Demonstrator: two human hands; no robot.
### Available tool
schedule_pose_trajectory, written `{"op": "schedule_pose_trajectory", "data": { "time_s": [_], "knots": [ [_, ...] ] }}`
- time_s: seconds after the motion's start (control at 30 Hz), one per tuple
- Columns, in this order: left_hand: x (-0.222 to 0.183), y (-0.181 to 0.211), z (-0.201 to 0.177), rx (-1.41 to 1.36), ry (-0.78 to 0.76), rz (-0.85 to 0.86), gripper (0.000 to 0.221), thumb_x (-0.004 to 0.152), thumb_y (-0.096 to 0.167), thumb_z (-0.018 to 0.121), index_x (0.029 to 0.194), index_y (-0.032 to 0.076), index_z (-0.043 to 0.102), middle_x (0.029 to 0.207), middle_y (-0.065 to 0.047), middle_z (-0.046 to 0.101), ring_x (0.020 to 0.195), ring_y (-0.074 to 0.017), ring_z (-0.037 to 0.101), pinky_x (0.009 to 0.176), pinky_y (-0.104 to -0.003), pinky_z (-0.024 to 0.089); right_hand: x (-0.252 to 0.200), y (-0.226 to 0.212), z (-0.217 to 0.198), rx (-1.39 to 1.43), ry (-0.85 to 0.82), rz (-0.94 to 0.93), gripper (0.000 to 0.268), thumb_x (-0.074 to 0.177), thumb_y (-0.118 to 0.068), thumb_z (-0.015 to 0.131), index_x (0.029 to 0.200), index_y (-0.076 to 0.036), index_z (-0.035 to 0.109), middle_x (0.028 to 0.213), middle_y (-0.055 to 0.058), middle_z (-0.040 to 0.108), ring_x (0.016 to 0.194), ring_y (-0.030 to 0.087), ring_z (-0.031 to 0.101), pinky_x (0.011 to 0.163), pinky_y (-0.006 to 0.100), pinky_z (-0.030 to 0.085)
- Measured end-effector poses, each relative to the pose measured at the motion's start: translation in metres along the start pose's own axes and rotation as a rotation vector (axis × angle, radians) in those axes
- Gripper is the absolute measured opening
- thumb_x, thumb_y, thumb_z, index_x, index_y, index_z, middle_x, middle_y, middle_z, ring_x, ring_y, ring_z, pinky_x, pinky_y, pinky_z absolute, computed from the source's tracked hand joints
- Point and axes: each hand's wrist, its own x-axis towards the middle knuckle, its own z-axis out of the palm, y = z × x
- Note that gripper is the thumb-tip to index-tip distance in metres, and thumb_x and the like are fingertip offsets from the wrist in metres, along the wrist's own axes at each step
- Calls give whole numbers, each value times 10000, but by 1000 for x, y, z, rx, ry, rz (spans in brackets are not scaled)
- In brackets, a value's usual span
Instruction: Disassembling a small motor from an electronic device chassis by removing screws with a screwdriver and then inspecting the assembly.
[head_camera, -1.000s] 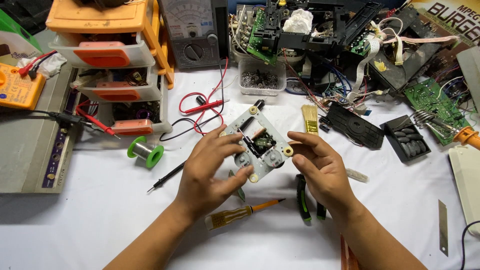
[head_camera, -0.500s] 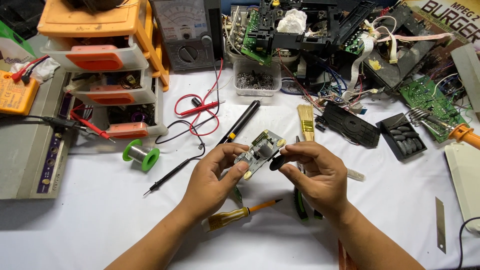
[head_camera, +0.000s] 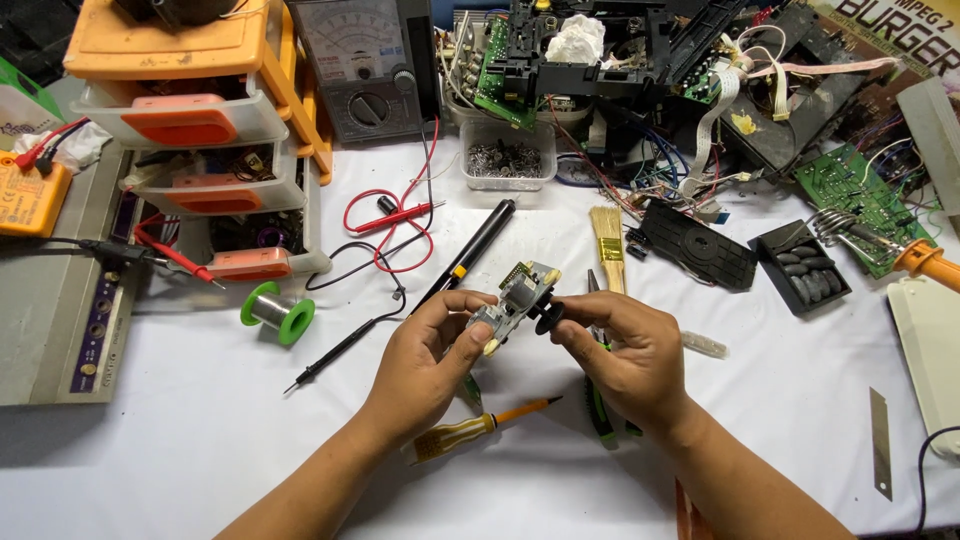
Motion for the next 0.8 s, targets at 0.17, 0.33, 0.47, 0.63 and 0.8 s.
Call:
{"op": "schedule_pose_trajectory", "data": {
  "time_s": [0.17,0.33,0.47,0.63,0.8],
  "knots": [
    [0,-9,-3,18,-17,-19,278,840,241,560,988,5,559,1019,-167,606,887,-265,624,789,-407,491,4,-11,4,-151,50,-87,175,694,17,686,863,49,656,672,146,657,587,193,658,555,312,534],
    [-3,-11,-2,-8,-21,-48,298,841,254,553,997,1,560,973,-167,619,864,-250,627,767,-385,494,6,-17,1,-239,51,-200,209,676,7,713,874,37,654,663,133,639,540,206,629,518,317,519],
    [-4,-15,-3,-44,-36,-60,284,850,239,537,996,-4,557,948,-158,627,844,-220,612,756,-365,495,7,-15,-3,-276,41,-198,137,792,-111,615,834,8,668,595,97,621,464,174,579,474,291,489],
    [-4,9,1,-77,-36,-53,276,856,235,520,1003,4,554,931,-142,631,822,-190,603,740,-342,499,7,-10,-2,-205,69,-318,214,793,-52,596,980,51,615,676,116,609,516,182,564,502,289,489],
    [3,-14,-7,-114,-23,-55,256,871,226,505,1006,12,545,941,-121,622,820,-156,570,770,-334,486,10,-13,3,-346,45,-235,220,811,-127,602,969,20,643,601,101,580,396,163,464,393,271,420]
  ]
}}
